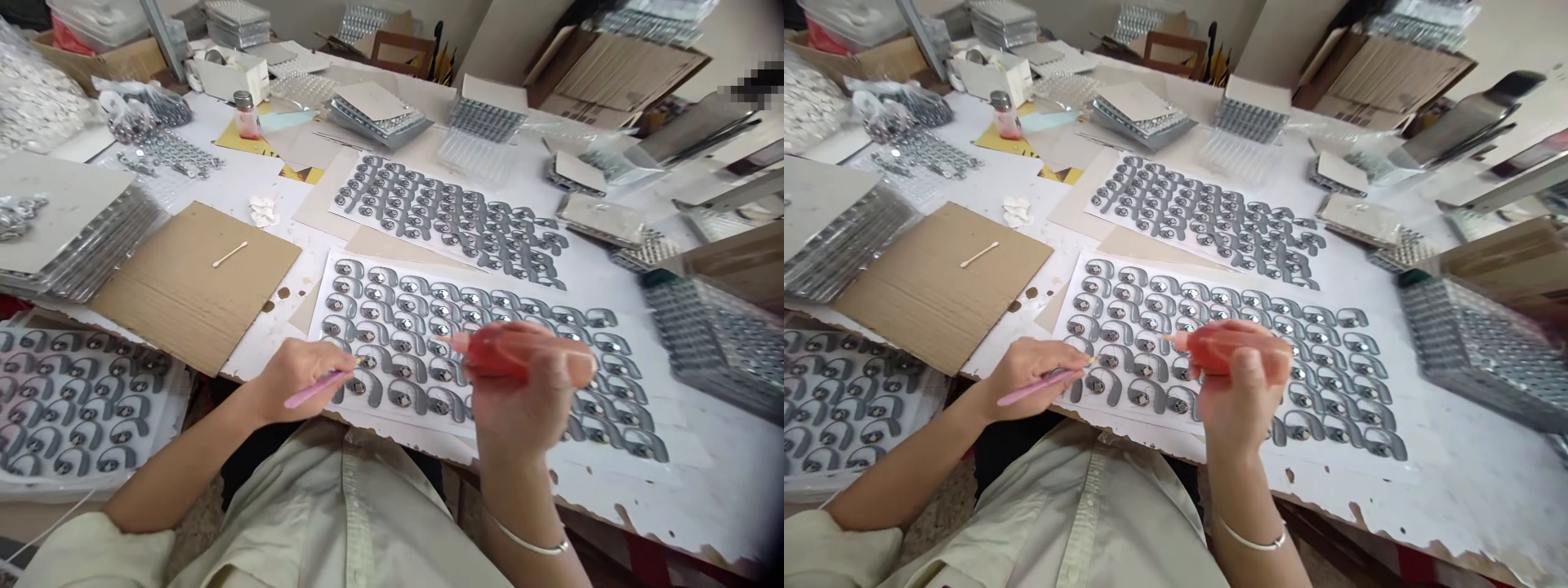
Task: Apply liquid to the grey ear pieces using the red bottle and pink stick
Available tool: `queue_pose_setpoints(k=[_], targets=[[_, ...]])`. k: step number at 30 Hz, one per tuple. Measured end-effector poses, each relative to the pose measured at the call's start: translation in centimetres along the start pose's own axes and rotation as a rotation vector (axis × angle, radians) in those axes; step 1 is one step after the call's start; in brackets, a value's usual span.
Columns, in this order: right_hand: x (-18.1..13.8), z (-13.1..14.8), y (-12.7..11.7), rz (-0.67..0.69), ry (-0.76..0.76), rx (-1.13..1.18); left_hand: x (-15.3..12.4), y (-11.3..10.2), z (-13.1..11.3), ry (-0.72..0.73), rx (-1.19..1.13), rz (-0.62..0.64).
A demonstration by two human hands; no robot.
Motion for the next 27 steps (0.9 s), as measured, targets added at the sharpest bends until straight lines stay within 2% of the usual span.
queue_pose_setpoints(k=[3, 8, 17, 27], targets=[[-1.7, -0.1, 1.4, -0.037, -0.081, -0.108, -0.8, 1.1, -1.7, 0.067, 0.113, 0.01], [-3.1, 0.4, 3.5, 0.046, -0.259, -0.269, -1.2, 2.2, -2.2, 0.096, 0.248, -0.004], [-3.6, -0.7, 4.9, 0.219, -0.295, -0.417, -1.4, 3.5, -2.7, 0.152, 0.483, 0.102], [-3.6, -0.6, 5.9, 0.28, -0.314, -0.485, -1.3, 3.9, -3.0, 0.17, 0.533, 0.185]])
Point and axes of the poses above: each hand's wrist, its own x-axis towards the middle knuckle, its own y-axis out of the palm, z = x × y, the point moved 7 cm from there along x, towards the middle knuckle, and after that the axes turned 6 degrees about z, right-handed, at the moved point
